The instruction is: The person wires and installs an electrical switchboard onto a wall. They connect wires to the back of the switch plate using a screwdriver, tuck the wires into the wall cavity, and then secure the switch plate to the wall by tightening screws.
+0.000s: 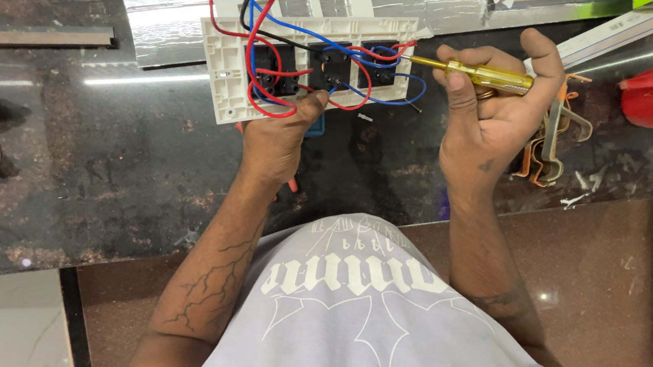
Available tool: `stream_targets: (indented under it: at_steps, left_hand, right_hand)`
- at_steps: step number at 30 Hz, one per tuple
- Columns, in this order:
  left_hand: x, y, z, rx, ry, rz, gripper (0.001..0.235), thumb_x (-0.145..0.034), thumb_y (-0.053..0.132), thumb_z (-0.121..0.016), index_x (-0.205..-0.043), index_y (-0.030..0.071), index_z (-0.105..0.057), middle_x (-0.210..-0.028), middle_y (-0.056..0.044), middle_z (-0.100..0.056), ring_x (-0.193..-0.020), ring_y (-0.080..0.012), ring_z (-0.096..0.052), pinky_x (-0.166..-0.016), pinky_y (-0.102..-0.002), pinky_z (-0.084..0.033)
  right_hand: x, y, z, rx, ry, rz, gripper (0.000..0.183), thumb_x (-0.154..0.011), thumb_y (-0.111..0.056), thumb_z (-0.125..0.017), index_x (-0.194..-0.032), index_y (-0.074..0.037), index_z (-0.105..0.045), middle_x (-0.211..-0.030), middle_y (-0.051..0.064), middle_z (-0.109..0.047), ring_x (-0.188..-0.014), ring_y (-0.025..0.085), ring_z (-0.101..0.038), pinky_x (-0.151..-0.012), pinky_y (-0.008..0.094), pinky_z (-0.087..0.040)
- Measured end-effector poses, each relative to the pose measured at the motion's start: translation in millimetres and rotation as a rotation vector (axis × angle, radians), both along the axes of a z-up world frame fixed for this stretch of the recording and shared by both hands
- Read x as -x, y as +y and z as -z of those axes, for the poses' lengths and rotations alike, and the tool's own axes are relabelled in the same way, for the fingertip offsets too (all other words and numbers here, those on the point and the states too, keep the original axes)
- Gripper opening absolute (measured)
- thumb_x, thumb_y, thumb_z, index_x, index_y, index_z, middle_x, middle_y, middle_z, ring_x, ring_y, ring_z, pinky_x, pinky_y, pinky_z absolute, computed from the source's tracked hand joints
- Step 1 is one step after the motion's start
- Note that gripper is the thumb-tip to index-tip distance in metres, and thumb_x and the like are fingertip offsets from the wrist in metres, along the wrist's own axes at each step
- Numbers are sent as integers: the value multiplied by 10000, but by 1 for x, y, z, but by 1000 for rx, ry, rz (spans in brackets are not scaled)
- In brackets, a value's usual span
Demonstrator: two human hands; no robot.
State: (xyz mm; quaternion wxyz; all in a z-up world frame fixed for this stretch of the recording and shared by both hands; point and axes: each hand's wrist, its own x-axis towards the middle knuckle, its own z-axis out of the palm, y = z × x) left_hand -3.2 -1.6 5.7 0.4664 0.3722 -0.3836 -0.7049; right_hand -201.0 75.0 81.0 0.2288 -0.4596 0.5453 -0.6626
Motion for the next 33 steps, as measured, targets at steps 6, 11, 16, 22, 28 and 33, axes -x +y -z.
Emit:
stream_targets:
  at_steps: [6,11,16,22,28,33]
  left_hand:
    - [4,-1,3,29,22,-40,137,-879,3,-773,-1008,-4,-727,-953,-10,-730,-869,-108,-694,-826,-266,-581]
    - [3,0,9,60,-95,29,142,-936,59,-763,-1038,-40,-768,-982,-36,-754,-901,-110,-692,-848,-263,-573]
    - [-1,1,2,86,-230,78,166,-957,145,-736,-1023,-2,-778,-940,15,-764,-866,-72,-674,-797,-230,-541]
    - [4,1,-6,86,-212,-5,137,-940,130,-788,-893,6,-752,-795,44,-630,-703,-60,-522,-618,-249,-452]
    - [1,1,-15,138,-218,9,121,-933,136,-786,-937,20,-752,-837,52,-680,-739,-47,-583,-658,-234,-507]
    - [3,0,-11,79,-200,25,132,-926,133,-799,-929,10,-750,-840,35,-681,-739,-56,-589,-663,-240,-509]
  right_hand:
    - [-22,3,-17,16,60,55,621,-1135,-84,-695,-1530,-71,-216,-1185,152,-652,-1100,237,-713,-989,314,-649]
    - [-45,-3,-18,31,200,-67,553,-1164,-35,-657,-1500,-85,-220,-1175,173,-640,-1088,226,-709,-948,264,-592]
    - [-56,-13,-17,59,196,-66,537,-1145,-12,-658,-1469,-77,-235,-1184,180,-645,-1109,224,-723,-972,270,-602]
    - [-55,-14,-15,67,247,-73,516,-1176,5,-645,-1483,-102,-244,-1213,182,-640,-1130,229,-674,-1014,290,-560]
    - [-58,-15,-13,61,210,-67,509,-1157,-3,-646,-1472,-81,-253,-1211,175,-632,-1130,229,-682,-1002,297,-571]
    - [-57,-13,-11,66,212,-52,509,-1158,-9,-649,-1472,-77,-254,-1217,175,-632,-1139,228,-687,-1027,302,-571]
